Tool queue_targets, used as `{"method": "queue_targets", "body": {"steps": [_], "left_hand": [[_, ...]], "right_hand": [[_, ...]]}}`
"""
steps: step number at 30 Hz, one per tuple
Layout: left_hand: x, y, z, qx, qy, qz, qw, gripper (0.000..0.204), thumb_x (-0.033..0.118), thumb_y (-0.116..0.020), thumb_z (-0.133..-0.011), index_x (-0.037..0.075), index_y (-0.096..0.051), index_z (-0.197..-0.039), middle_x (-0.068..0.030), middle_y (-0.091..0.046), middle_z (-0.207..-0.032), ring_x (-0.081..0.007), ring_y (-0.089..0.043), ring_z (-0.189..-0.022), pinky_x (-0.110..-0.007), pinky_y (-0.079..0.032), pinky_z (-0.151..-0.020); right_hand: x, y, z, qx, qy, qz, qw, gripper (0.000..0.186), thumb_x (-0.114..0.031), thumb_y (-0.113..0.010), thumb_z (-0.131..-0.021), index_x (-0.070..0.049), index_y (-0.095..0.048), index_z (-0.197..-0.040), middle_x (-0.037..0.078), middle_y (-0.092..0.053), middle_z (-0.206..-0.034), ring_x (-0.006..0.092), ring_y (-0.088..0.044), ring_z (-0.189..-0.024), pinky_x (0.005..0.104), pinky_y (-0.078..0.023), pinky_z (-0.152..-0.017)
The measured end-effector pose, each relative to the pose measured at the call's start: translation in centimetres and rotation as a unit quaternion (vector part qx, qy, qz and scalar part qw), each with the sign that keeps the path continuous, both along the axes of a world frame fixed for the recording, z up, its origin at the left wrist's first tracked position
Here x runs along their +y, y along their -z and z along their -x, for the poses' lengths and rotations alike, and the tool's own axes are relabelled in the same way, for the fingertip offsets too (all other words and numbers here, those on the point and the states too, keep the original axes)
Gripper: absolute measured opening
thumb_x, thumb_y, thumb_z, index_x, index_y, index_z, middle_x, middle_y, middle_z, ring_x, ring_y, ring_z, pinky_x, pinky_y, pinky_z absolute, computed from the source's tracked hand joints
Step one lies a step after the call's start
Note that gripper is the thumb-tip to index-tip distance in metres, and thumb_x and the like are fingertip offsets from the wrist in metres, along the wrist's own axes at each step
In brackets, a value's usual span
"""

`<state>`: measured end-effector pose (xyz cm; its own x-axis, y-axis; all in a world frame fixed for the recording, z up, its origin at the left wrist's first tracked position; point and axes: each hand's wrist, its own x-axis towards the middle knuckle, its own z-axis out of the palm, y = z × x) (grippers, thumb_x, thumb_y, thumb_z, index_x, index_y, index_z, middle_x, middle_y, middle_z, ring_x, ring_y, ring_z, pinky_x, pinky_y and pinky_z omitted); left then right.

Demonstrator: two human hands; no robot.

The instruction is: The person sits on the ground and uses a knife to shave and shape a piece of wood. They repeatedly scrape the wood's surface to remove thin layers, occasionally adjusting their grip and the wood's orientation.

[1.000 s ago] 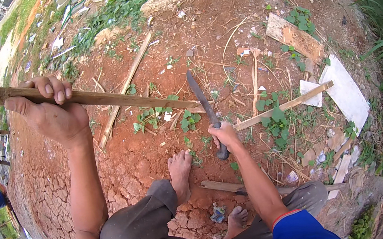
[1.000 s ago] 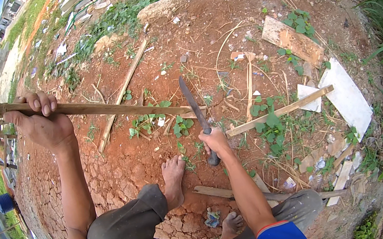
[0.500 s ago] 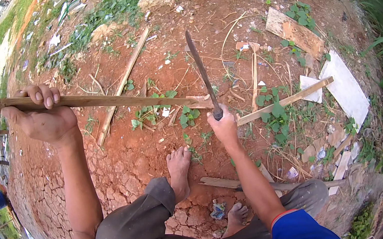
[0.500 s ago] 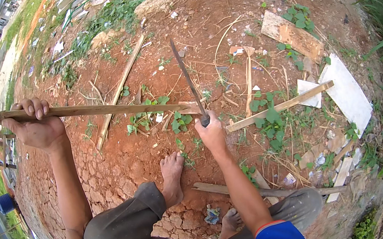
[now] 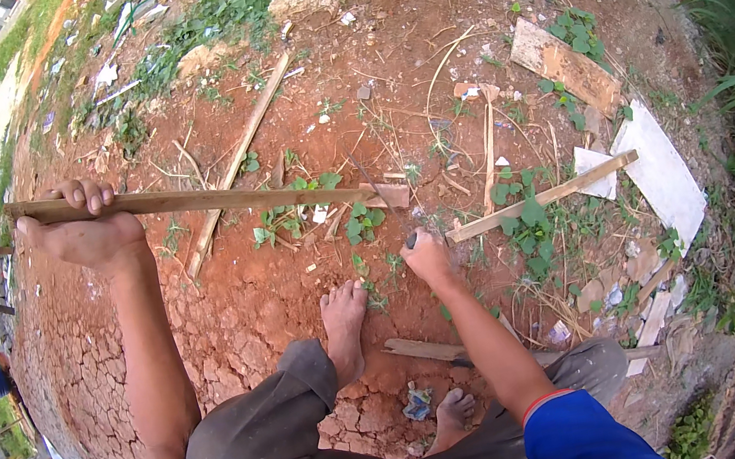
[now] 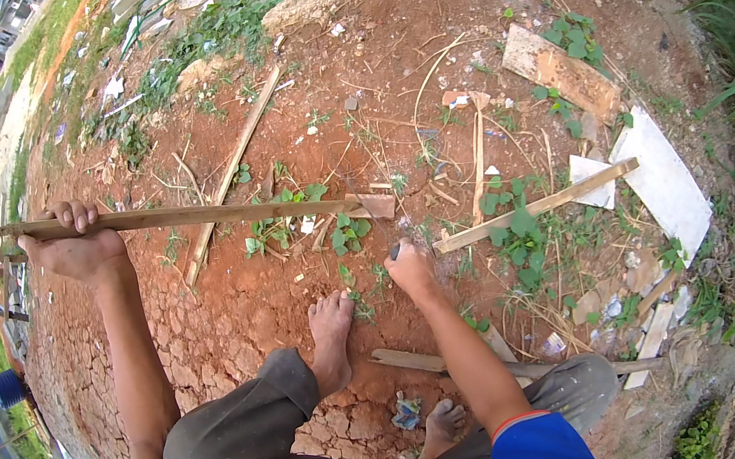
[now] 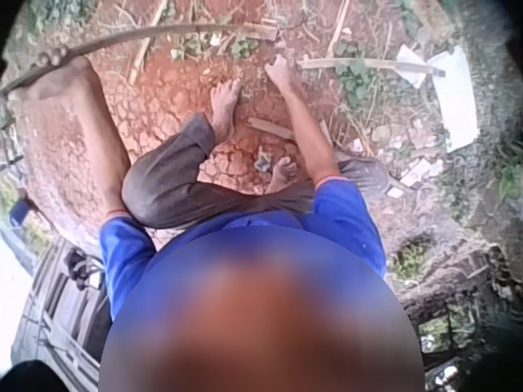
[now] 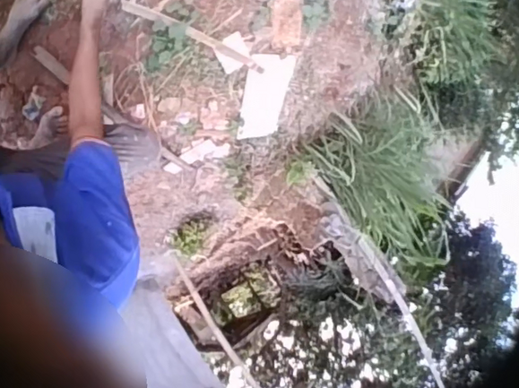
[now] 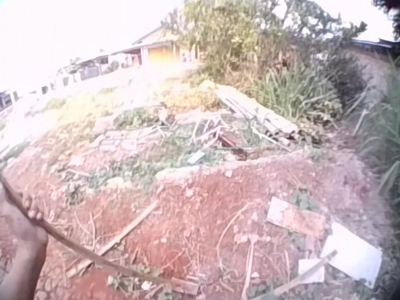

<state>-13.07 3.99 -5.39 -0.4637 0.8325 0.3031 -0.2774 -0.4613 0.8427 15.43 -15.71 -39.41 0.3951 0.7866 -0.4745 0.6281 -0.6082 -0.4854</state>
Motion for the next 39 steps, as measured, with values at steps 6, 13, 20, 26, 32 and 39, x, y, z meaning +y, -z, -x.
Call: {"method": "queue_targets", "body": {"steps": [6,13,20,26,32,39], "left_hand": [[-1.3,-0.4,-2.7,0.052,-0.024,-0.024,0.998,0.035,0.041,-0.04,-0.111,0.007,-0.047,-0.104,-0.0029,-0.046,-0.078,-0.0121,-0.044,-0.063,-0.027,-0.041,-0.06],[-2.0,-0.3,-6.5,0.137,-0.099,-0.052,0.984,0.032,0.015,-0.05,-0.109,-0.001,-0.042,-0.136,-0.0036,-0.048,-0.089,-0.0104,-0.047,-0.075,-0.028,-0.045,-0.069],[-2.4,-0.5,-7.8,0.147,-0.095,-0.057,0.983,0.043,0.015,-0.049,-0.109,-0.001,-0.037,-0.147,-0.002,-0.048,-0.086,-0.0092,-0.048,-0.073,-0.026,-0.043,-0.067],[-1.7,-0.4,-8.2,0.162,-0.091,-0.078,0.98,0.032,0.016,-0.049,-0.109,0.001,-0.043,-0.136,-0.0016,-0.049,-0.084,-0.0091,-0.048,-0.073,-0.026,-0.043,-0.067],[-2.0,-0.1,-8.3,0.176,-0.079,-0.086,0.977,0.024,0.017,-0.05,-0.109,0.004,-0.044,-0.127,-0.002,-0.05,-0.085,-0.0089,-0.048,-0.073,-0.026,-0.042,-0.066],[-2.0,0.0,-8.5,0.127,-0.1,-0.1,0.982,0.044,0.025,-0.047,-0.11,0.004,-0.034,-0.147,-0.0024,-0.051,-0.091,-0.0094,-0.046,-0.072,-0.026,-0.041,-0.065]], "right_hand": [[0.1,-2.5,1.0,0.079,0.076,-0.182,0.977,0.037,-0.026,-0.075,-0.083,-0.001,-0.068,-0.108,0.022,-0.073,-0.085,0.0397,-0.072,-0.082,0.0473,-0.057,-0.075],[-0.5,-1.6,1.5,-0.003,0.038,-0.26,0.965,0.031,-0.021,-0.074,-0.086,-0.003,-0.067,-0.11,0.02,-0.072,-0.081,0.038,-0.072,-0.075,0.0447,-0.057,-0.067],[-0.5,-2.0,0.5,0.089,0.068,-0.262,0.958,0.036,-0.027,-0.073,-0.085,-0.004,-0.068,-0.112,0.021,-0.073,-0.09,0.0396,-0.072,-0.086,0.0476,-0.057,-0.08],[-0.1,-4.1,0.4,0.031,0.019,-0.048,0.998,0.032,-0.025,-0.071,-0.086,-0.003,-0.069,-0.109,0.022,-0.073,-0.101,0.0403,-0.07,-0.099,0.0482,-0.054,-0.089],[0.1,-3.8,0.5,0.127,0.068,-0.225,0.964,0.04,-0.028,-0.074,-0.082,-0.002,-0.069,-0.112,0.024,-0.073,-0.099,0.0411,-0.071,-0.097,0.0497,-0.055,-0.088],[0.7,-2.6,0.2,0.038,0.044,-0.123,0.991,0.042,-0.029,-0.071,-0.084,-0.001,-0.068,-0.115,0.022,-0.074,-0.097,0.0425,-0.071,-0.092,0.0503,-0.056,-0.086]]}}
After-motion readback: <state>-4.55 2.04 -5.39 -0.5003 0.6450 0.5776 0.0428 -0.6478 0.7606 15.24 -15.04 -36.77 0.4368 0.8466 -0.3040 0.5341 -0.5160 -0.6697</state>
